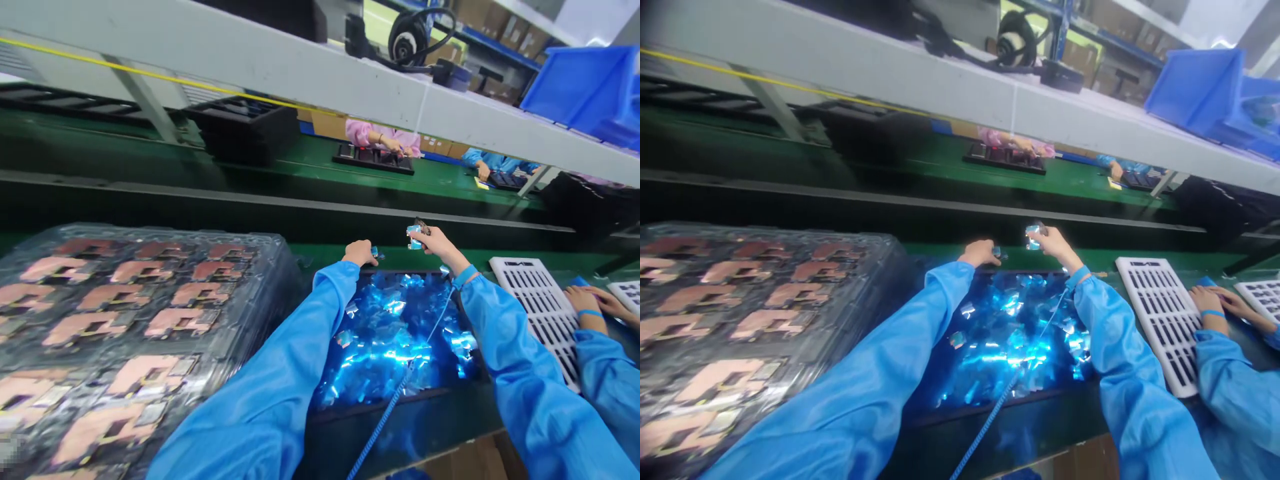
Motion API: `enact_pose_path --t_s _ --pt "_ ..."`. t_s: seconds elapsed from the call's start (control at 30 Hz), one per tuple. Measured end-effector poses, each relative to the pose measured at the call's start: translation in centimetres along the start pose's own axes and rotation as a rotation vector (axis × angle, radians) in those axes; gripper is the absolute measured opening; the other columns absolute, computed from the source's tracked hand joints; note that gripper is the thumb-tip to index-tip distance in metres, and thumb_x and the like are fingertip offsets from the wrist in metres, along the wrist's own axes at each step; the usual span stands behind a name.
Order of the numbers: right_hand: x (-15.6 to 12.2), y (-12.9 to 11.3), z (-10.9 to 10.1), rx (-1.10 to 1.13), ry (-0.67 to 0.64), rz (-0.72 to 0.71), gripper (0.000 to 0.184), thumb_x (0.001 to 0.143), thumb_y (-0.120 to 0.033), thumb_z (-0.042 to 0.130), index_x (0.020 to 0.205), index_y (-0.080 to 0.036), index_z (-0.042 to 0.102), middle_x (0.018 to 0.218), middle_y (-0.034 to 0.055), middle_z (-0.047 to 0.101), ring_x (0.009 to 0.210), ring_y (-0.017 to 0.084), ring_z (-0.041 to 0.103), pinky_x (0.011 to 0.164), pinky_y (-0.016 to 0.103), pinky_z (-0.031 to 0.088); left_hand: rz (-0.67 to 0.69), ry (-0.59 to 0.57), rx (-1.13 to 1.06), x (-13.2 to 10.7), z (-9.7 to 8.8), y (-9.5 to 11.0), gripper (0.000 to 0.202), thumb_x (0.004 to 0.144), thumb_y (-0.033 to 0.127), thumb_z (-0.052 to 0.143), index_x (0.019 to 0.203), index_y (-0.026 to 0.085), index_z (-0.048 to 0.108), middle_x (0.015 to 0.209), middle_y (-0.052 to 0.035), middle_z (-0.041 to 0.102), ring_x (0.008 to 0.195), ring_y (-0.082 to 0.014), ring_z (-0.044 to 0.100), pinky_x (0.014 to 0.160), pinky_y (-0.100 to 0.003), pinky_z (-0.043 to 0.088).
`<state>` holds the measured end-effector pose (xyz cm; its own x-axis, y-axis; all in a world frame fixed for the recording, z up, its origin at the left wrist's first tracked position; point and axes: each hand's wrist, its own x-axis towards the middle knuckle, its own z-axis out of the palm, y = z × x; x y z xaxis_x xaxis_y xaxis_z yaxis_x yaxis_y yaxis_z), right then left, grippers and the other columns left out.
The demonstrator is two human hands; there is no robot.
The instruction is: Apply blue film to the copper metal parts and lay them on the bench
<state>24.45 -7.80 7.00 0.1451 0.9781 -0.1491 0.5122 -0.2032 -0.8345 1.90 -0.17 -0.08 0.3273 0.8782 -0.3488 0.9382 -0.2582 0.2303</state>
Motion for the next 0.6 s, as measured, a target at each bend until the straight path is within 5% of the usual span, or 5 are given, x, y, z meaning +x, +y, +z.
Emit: enact_pose_path --t_s 0.17,0.3,0.47,0.6 --pt "-8.4 -0.7 -1.6 0.169 -0.015 -0.041 0.054 0.08 -0.07 0.088 0.089 -0.019 0.074 0.07 0.0019 0.063 0.058 0.013 0.047 0.047 0.023 0.035 0.028 0.002 0.065 -1.7 -1.3 1.9 0.044 0.095 0.047 0.084 0.123 0.015 0.073 0.126 -0.014 0.077 0.115 -0.0281 0.075 0.099 -0.043 0.062" --pt "-15.1 -1.8 -1.8 0.25 -0.039 -0.074 0.066 0.071 -0.082 0.086 0.087 -0.019 0.077 0.079 0.0055 0.069 0.059 0.012 0.044 0.047 0.024 0.031 0.087 0.063 0.111 -4.8 -4.6 3.9 0.041 0.098 0.045 0.082 0.123 0.013 0.074 0.122 -0.0143 0.077 0.112 -0.0281 0.075 0.099 -0.046 0.063" --pt "-24.0 -5.3 -0.9 0.263 -0.099 -0.118 0.064 0.075 -0.082 0.086 0.085 -0.019 0.077 0.076 0.0049 0.069 0.057 0.013 0.046 0.049 0.026 0.033 0.195 0.161 0.119 -12.3 -11.0 7.1 0.037 0.097 0.036 0.084 0.125 0.013 0.074 0.126 -0.0138 0.076 0.116 -0.0286 0.074 0.103 -0.048 0.063" --pt "-30.7 -9.3 1.4 0.195 -0.253 -0.22 0.048 0.084 -0.073 0.085 0.085 -0.026 0.079 0.078 0.0055 0.073 0.06 0.021 0.059 0.053 0.032 0.049 0.258 0.255 0.094 -20.4 -15.1 7.4 0.038 0.084 0.017 0.091 0.119 0.011 0.078 0.13 -0.0149 0.076 0.127 -0.0332 0.07 0.108 -0.036 0.054"
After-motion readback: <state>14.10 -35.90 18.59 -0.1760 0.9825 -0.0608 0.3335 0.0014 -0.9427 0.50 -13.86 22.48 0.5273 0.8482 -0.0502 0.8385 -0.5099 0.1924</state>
